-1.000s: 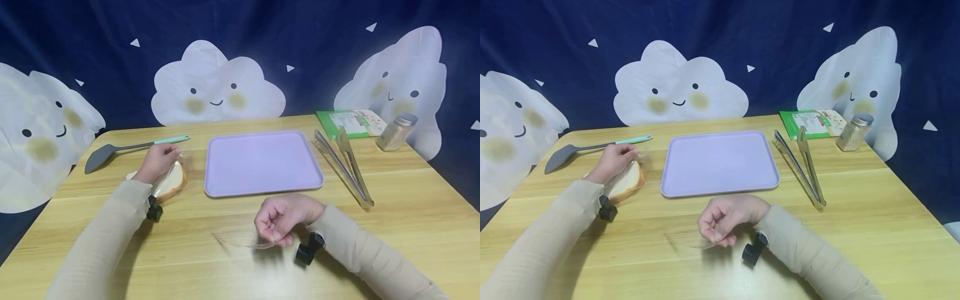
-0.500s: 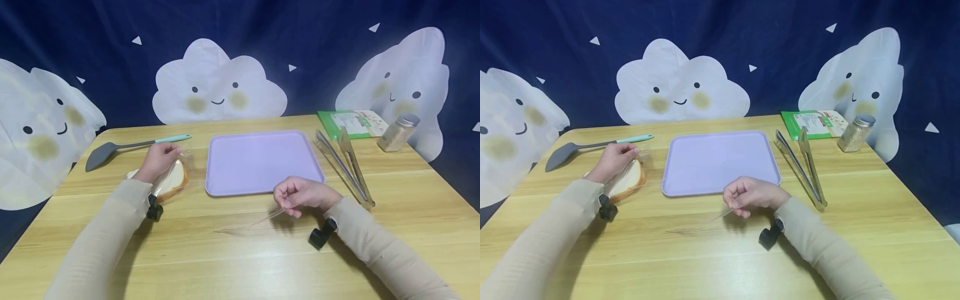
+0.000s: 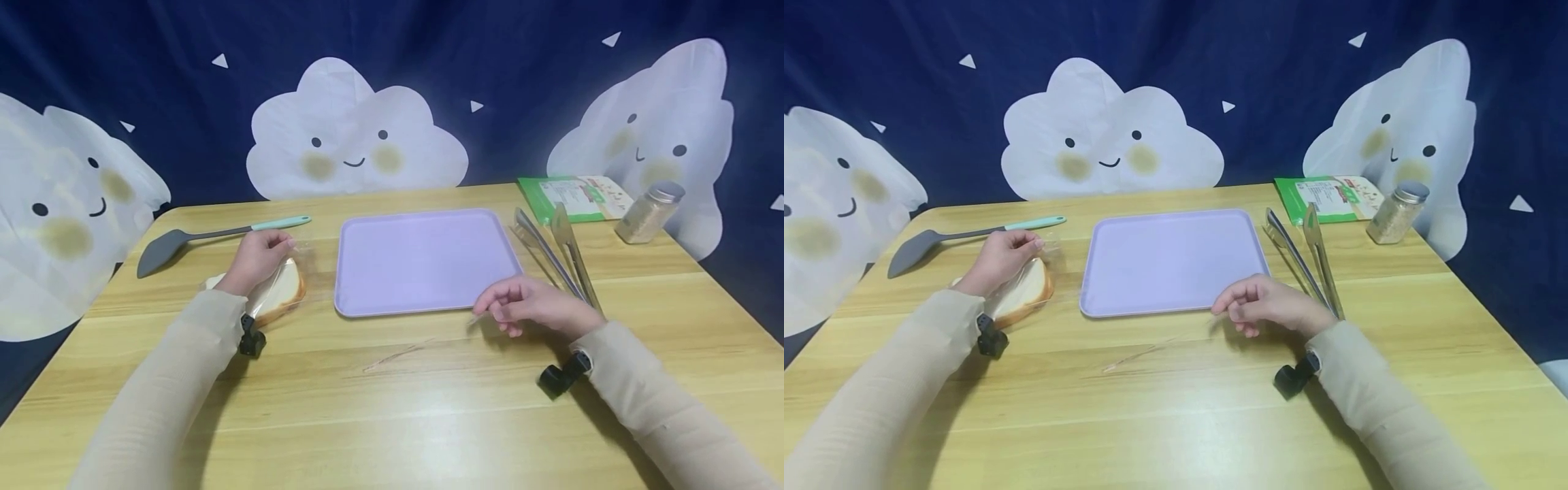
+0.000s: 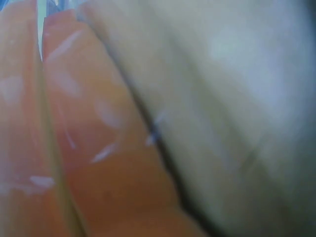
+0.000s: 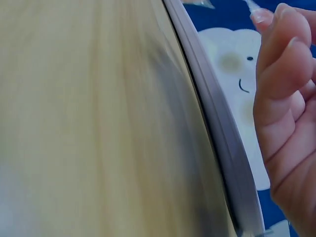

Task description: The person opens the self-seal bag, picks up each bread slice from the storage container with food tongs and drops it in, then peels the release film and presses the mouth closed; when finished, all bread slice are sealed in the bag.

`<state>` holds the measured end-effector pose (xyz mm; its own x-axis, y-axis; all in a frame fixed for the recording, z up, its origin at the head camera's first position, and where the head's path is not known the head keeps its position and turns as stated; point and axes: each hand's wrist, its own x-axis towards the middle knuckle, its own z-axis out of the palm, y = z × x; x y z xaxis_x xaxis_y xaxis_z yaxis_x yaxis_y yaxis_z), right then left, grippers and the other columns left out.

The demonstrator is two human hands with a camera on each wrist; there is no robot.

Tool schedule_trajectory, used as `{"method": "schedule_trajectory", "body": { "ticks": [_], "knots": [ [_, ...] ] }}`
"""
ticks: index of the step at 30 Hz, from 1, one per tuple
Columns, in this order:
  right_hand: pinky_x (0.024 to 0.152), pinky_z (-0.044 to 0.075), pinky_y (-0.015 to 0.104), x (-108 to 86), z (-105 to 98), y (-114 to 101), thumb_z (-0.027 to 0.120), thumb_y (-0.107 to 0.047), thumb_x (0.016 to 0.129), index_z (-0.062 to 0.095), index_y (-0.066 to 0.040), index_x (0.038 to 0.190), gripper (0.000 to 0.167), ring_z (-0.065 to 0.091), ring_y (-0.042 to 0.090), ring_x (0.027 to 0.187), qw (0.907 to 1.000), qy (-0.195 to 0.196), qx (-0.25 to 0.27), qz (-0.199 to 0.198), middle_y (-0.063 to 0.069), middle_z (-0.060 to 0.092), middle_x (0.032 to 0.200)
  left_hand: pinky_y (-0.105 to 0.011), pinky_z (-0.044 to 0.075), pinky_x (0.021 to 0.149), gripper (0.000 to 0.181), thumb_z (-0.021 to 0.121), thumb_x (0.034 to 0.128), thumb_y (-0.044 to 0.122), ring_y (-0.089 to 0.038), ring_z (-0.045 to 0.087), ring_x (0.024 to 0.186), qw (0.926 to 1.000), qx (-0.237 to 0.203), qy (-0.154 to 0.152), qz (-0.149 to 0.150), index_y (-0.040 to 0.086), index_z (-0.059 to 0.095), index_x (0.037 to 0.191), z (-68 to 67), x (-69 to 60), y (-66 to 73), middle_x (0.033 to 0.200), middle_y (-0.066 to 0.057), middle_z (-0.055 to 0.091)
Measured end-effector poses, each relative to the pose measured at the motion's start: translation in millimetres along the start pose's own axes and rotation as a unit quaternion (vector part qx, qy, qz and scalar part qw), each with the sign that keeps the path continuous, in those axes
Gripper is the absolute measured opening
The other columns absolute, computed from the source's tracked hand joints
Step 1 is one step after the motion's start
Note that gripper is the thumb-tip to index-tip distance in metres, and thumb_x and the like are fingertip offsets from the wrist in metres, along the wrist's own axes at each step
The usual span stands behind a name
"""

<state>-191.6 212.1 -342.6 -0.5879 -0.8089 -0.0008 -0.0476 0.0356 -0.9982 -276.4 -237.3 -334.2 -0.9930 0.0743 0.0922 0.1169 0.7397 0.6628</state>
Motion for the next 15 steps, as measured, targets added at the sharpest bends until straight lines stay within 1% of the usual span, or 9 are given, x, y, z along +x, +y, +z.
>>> {"method": "schedule_trajectory", "body": {
  "ticks": [1, 3, 4, 6, 8, 10, 13, 15],
  "knots": [
    [0.051, 0.046, 0.019, -2.1, -1.0, -0.2, 0.047, 0.006, 0.088, 0.060, 0.005, 0.108, 0.024, 0.053, 0.003, 0.061, 0.9999, 0.007, -0.007, 0.004, -0.004, 0.059, 0.074, -0.032, 0.040, 0.073, 0.025, 0.051, 0.0957, 0.021, -0.023, 0.048, 0.080, 1.0000, 0.000, 0.000, 0.000, 0.001, 0.064, 0.096, 0.0, 0.2, -0.2, 0.088, -0.013, 0.060],
    [0.049, 0.046, 0.019, -5.7, -2.0, -0.7, 0.049, 0.003, 0.088, 0.057, 0.011, 0.110, 0.025, 0.053, 0.004, 0.058, 0.9988, 0.028, -0.029, 0.026, -0.003, 0.059, 0.071, -0.031, 0.040, 0.072, 0.025, 0.051, 0.0958, 0.022, -0.023, 0.048, 0.079, 1.0000, -0.001, 0.000, -0.001, 0.001, 0.064, 0.096, -0.2, 0.6, -0.4, 0.087, -0.012, 0.060],
    [0.048, 0.045, 0.020, -7.0, -2.4, -1.2, 0.050, 0.002, 0.088, 0.055, 0.013, 0.110, 0.025, 0.053, 0.004, 0.057, 0.9972, 0.042, -0.045, 0.041, -0.002, 0.059, 0.070, -0.031, 0.040, 0.071, 0.025, 0.051, 0.0958, 0.022, -0.022, 0.048, 0.079, 1.0000, -0.001, 0.000, -0.001, 0.001, 0.064, 0.096, -0.5, 0.5, -0.3, 0.087, -0.012, 0.060],
    [0.047, 0.045, 0.020, -8.9, -2.7, -1.8, 0.052, 0.000, 0.088, 0.054, 0.017, 0.109, 0.027, 0.053, 0.006, 0.054, 0.9910, 0.074, -0.079, 0.078, -0.001, 0.059, 0.067, -0.031, 0.040, 0.071, 0.026, 0.051, 0.0958, 0.023, -0.022, 0.048, 0.079, 1.0000, -0.002, 0.000, -0.002, 0.001, 0.064, 0.096, -1.2, 0.4, 0.0, 0.087, -0.012, 0.060],
    [0.046, 0.045, 0.021, -10.0, -2.5, -2.0, 0.054, -0.003, 0.088, 0.057, 0.016, 0.105, 0.026, 0.052, 0.007, 0.052, 0.9811, 0.107, -0.110, 0.118, 0.000, 0.057, 0.064, -0.031, 0.040, 0.071, 0.027, 0.051, 0.0959, 0.024, -0.023, 0.048, 0.079, 1.0000, -0.002, 0.000, -0.002, 0.001, 0.064, 0.096, -1.8, 0.2, 0.3, 0.087, -0.012, 0.060],
    [0.046, 0.045, 0.021, -10.7, -1.9, -2.2, 0.057, -0.005, 0.087, 0.060, 0.014, 0.101, 0.024, 0.052, 0.008, 0.051, 0.9713, 0.134, -0.129, 0.149, 0.001, 0.057, 0.063, -0.031, 0.040, 0.072, 0.027, 0.050, 0.0959, 0.025, -0.022, 0.048, 0.081, 1.0000, -0.002, 0.000, -0.003, 0.001, 0.064, 0.097, -2.1, -0.3, 0.7, 0.088, -0.012, 0.060],
    [0.047, 0.045, 0.022, -11.4, -0.1, -2.6, 0.059, -0.006, 0.086, 0.062, 0.012, 0.095, 0.021, 0.052, 0.009, 0.051, 0.9610, 0.158, -0.147, 0.173, 0.004, 0.056, 0.064, -0.031, 0.040, 0.073, 0.028, 0.050, 0.0960, 0.025, -0.022, 0.048, 0.082, 1.0000, -0.003, -0.002, -0.006, 0.001, 0.064, 0.097, -1.9, -1.3, 1.3, 0.088, -0.012, 0.060],
    [0.047, 0.045, 0.023, -11.5, 1.6, -3.0, 0.060, -0.006, 0.084, 0.061, 0.011, 0.092, 0.018, 0.052, 0.010, 0.050, 0.9571, 0.168, -0.152, 0.181, 0.004, 0.056, 0.063, -0.031, 0.040, 0.073, 0.028, 0.050, 0.0960, 0.025, -0.022, 0.048, 0.082, 1.0000, -0.004, -0.003, -0.008, 0.001, 0.064, 0.098, -1.5, -2.3, 2.1, 0.089, -0.012, 0.060]
  ]
}}
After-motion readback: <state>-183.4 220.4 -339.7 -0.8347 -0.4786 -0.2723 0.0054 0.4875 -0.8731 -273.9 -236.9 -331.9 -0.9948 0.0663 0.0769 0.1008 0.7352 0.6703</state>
